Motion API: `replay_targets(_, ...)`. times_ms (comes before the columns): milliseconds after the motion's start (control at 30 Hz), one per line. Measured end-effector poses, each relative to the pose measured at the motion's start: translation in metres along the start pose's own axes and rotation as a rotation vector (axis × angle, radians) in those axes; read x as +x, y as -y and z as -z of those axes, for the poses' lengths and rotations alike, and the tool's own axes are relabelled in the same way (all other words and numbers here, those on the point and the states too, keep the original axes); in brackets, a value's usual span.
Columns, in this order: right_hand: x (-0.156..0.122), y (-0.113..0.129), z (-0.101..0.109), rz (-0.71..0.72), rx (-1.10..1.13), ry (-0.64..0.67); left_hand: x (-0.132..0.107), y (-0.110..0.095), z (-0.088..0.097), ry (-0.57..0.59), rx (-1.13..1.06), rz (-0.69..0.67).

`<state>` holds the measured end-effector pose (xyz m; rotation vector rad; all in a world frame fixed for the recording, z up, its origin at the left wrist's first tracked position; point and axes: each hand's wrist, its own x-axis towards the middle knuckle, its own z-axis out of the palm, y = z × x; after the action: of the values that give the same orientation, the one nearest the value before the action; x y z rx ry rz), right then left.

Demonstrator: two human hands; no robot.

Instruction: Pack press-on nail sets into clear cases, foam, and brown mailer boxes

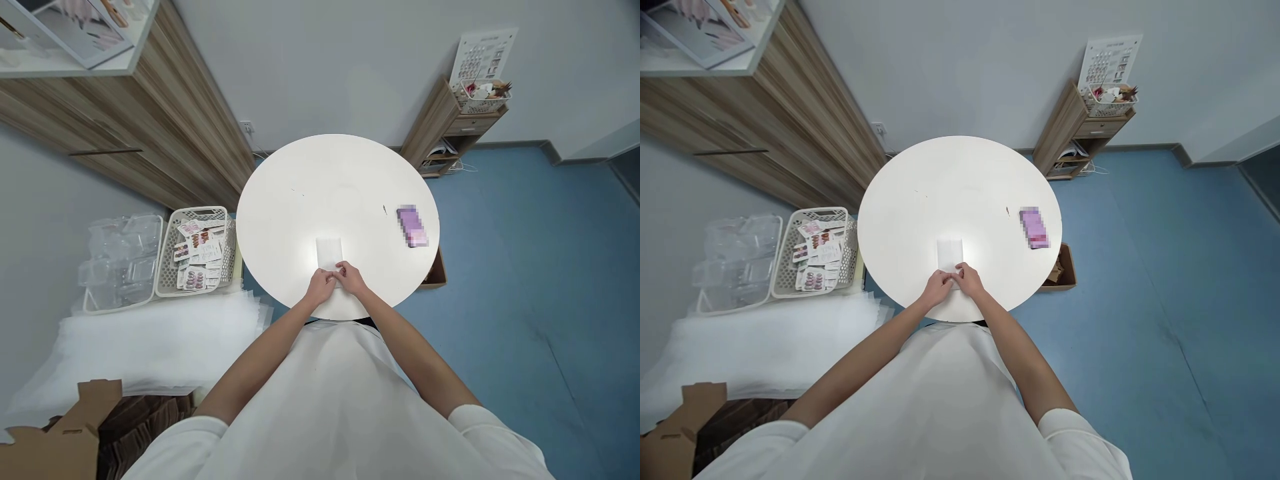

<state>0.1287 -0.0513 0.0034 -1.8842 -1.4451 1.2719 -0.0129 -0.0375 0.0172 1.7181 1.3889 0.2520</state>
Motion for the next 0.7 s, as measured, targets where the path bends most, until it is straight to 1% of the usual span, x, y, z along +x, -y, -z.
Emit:
replay_targets(100, 0.002, -0.002, -0.004, 0.005, -0.01, -0.004, 0.0, 0.005, 0.001, -0.029, -0.067, 0.043)
replay_targets(167, 0.002, -0.003, -0.005, 0.012, -0.017, -0.007, -0.001, 0.01, 0.002, -0.08, -0.09, 0.015)
replay_targets(233, 0.0, -0.005, -0.007, 0.018, -0.03, -0.017, 0.0, 0.015, 0.003, -0.144, -0.024, -0.09)
replay_targets(300, -0.002, -0.006, -0.007, 0.032, -0.047, -0.017, 0.0, 0.02, 0.006, -0.179, 0.112, -0.226)
replay_targets(400, -0.006, -0.007, -0.003, 0.108, -0.086, 0.009, 0.002, 0.024, 0.01, -0.126, 0.301, -0.385)
replay_targets(467, -0.009, -0.007, 0.001, 0.197, -0.15, 0.044, 0.003, 0.025, 0.012, -0.077, 0.374, -0.428)
replay_targets(533, -0.012, -0.007, 0.005, 0.275, -0.241, 0.105, 0.004, 0.025, 0.013, -0.051, 0.414, -0.425)
replay_targets(600, -0.013, -0.007, 0.007, 0.316, -0.317, 0.162, 0.004, 0.025, 0.014, -0.043, 0.432, -0.399)
replay_targets(700, -0.01, -0.007, 0.005, 0.334, -0.363, 0.17, 0.005, 0.025, 0.014, -0.027, 0.423, -0.374)
